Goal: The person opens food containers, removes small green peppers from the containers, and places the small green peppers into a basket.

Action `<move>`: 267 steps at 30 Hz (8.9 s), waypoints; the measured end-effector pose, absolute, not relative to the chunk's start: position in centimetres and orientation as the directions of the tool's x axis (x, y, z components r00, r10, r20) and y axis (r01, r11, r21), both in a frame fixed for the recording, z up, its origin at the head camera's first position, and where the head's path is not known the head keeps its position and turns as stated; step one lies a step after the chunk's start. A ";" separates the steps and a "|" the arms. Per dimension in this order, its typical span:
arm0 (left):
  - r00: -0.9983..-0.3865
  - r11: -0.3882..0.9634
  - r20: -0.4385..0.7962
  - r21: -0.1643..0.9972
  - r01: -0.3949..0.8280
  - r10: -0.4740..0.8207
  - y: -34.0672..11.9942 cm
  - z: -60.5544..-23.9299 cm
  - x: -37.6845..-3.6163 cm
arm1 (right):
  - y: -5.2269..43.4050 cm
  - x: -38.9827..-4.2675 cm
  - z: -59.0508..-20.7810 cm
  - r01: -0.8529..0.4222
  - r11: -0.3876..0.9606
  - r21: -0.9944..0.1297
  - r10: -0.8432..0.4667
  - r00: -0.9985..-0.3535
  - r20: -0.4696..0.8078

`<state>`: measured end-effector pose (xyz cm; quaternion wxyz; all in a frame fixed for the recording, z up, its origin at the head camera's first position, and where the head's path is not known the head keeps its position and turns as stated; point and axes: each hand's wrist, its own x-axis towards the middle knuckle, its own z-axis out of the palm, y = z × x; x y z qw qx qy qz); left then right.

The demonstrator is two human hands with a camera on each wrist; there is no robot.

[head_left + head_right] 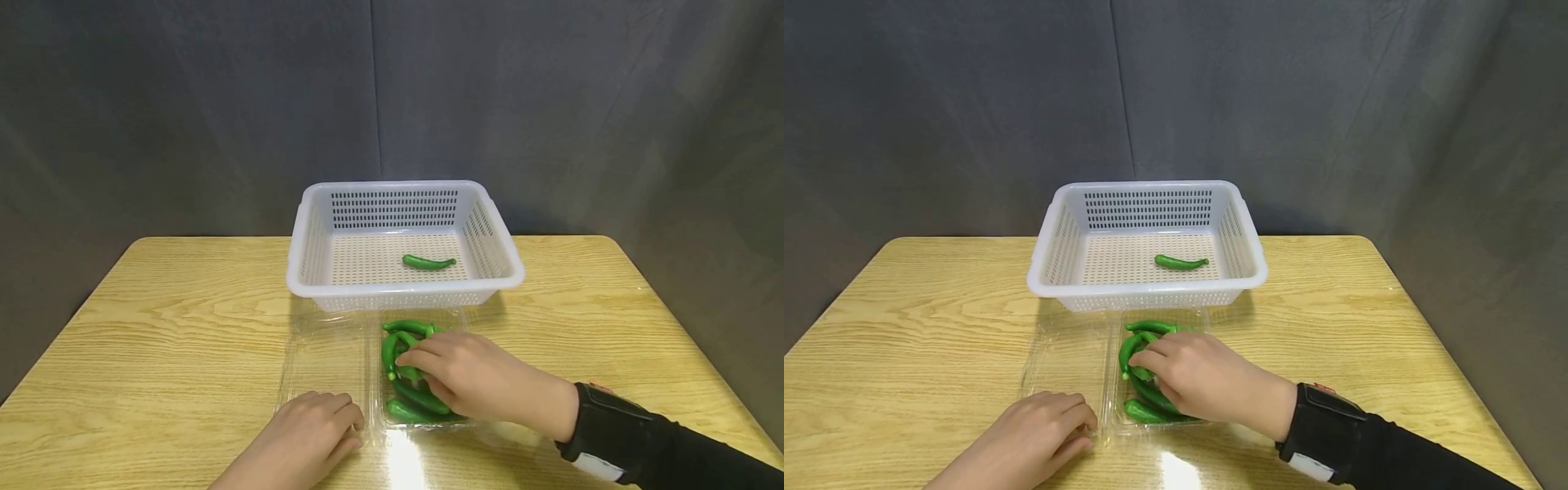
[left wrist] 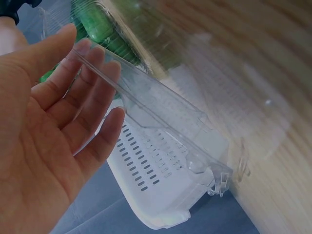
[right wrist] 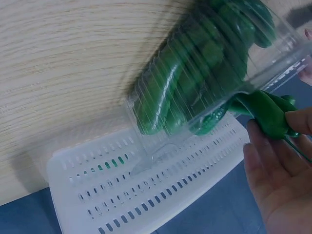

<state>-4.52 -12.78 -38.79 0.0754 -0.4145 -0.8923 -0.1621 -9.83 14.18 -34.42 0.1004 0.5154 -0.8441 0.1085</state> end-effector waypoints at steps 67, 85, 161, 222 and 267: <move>-0.618 0.596 0.335 0.179 0.783 0.711 -13.0 -39.1 -4.5 | 17.7 -11.4 -30.0 -0.877 0.475 -0.078 -0.658 -0.412 0.631; -0.630 0.598 0.311 0.201 0.776 0.712 -12.8 -38.9 -4.5 | 19.6 -13.4 -30.9 -0.824 0.561 -0.080 -0.579 -0.460 0.673; -0.643 0.613 0.313 0.200 0.764 0.699 -12.9 -38.8 -4.2 | 21.1 -18.5 -31.7 -0.732 0.680 -0.030 -0.668 -0.636 0.387; -0.653 0.618 0.300 0.213 0.757 0.696 -12.7 -38.8 -4.2 | 19.4 -19.3 -30.8 -0.646 0.759 -0.079 -0.632 -0.760 0.151; -0.652 0.622 0.316 0.204 0.756 0.689 -12.6 -38.8 -4.3 | 19.9 -17.5 -31.6 -0.784 0.618 0.051 -0.682 -0.503 0.531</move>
